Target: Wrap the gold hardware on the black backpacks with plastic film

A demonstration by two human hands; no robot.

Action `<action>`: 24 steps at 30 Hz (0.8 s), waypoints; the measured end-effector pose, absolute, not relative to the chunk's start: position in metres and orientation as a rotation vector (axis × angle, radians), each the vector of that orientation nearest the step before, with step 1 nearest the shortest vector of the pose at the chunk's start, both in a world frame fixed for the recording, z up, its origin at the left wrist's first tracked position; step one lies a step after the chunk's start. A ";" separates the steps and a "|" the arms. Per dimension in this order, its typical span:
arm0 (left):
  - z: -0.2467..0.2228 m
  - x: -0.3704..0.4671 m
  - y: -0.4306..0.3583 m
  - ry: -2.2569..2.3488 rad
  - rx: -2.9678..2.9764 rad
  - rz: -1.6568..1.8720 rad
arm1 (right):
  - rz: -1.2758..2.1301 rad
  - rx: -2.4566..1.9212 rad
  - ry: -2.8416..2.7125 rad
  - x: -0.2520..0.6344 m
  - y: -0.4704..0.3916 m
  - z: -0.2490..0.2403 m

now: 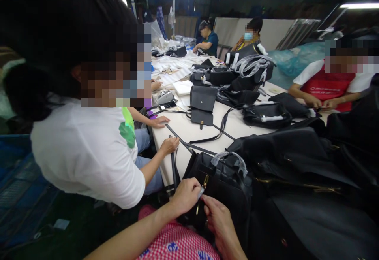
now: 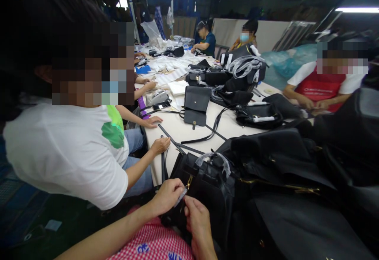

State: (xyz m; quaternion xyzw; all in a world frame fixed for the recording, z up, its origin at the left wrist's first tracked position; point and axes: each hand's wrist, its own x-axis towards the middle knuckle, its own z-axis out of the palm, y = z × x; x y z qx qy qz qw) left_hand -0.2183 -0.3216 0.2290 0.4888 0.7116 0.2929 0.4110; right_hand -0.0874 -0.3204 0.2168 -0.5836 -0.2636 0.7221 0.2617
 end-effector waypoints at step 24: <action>0.187 -0.212 -0.354 1.556 0.884 1.210 | 2.111 -1.306 -0.365 -0.098 -0.309 0.195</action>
